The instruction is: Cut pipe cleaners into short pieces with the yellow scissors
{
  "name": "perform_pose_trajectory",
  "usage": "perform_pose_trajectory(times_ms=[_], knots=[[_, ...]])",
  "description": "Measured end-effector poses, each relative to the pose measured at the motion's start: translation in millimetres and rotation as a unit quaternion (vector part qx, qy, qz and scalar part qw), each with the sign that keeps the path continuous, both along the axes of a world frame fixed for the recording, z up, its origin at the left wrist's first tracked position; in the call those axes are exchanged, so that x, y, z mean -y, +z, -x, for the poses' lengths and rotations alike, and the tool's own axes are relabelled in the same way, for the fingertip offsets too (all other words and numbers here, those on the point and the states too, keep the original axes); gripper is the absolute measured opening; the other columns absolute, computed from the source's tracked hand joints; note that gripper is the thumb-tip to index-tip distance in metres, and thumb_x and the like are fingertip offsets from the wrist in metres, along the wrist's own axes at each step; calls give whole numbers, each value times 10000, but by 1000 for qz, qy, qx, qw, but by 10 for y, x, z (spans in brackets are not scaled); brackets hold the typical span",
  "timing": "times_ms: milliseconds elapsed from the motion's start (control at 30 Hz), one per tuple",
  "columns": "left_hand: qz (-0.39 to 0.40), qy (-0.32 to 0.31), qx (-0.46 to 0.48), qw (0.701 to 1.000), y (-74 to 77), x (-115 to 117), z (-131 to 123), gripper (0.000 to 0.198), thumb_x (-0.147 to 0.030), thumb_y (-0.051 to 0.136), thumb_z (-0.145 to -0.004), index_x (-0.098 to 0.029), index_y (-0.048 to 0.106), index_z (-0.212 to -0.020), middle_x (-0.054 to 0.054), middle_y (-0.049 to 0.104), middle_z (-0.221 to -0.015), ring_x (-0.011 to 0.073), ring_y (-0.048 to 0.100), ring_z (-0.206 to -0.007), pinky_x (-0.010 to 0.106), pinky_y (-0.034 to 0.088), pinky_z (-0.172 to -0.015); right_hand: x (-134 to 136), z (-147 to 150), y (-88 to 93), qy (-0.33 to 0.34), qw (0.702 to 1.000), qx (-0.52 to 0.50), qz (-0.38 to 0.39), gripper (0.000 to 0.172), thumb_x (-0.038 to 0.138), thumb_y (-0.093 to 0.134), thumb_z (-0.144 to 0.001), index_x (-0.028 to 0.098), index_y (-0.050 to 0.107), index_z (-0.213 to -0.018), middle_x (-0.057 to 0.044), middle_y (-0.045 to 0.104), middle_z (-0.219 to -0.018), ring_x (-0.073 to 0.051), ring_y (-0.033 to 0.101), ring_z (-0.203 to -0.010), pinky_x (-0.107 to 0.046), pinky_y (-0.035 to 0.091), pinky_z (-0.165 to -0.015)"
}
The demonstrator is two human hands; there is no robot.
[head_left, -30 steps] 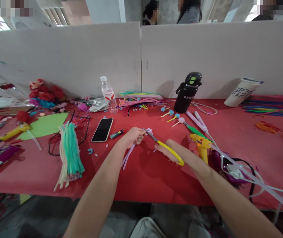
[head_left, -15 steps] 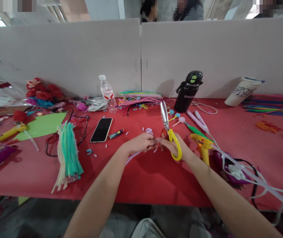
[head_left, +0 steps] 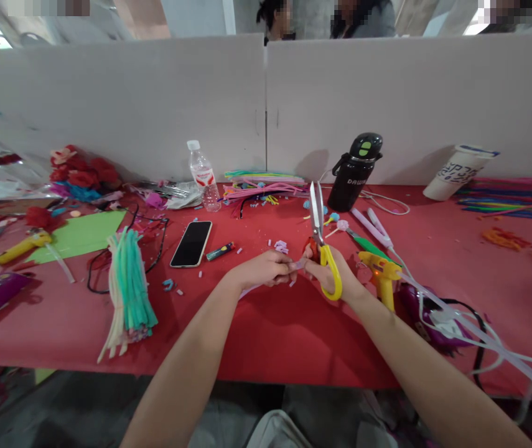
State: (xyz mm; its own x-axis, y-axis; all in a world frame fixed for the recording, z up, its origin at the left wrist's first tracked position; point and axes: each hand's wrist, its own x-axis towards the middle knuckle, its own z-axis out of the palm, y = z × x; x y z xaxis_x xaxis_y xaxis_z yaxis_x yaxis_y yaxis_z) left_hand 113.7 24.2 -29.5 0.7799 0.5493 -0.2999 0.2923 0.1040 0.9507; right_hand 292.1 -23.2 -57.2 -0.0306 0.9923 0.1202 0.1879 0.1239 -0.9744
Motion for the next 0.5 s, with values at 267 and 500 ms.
perform_pose_trajectory(times_ms=[267,500], knots=[[-199,124,-26,972,-52,-161,82,291,-388,525,-828,-144,603,-690,9,547,-667,100,448,-587,220,326,-553,12,-131,90,-40,996,79,-8,409,546,610,-782,208,389,-717,55,371,-613,-93,357,-552,-230,320,-515],[-187,322,69,925,-49,-365,305,282,-404,506,-858,-167,514,-706,-55,352,-534,67,287,-470,209,227,-480,36,-297,32,20,972,235,12,441,575,594,-792,178,449,-664,44,373,-622,-96,333,-584,-225,271,-508]])
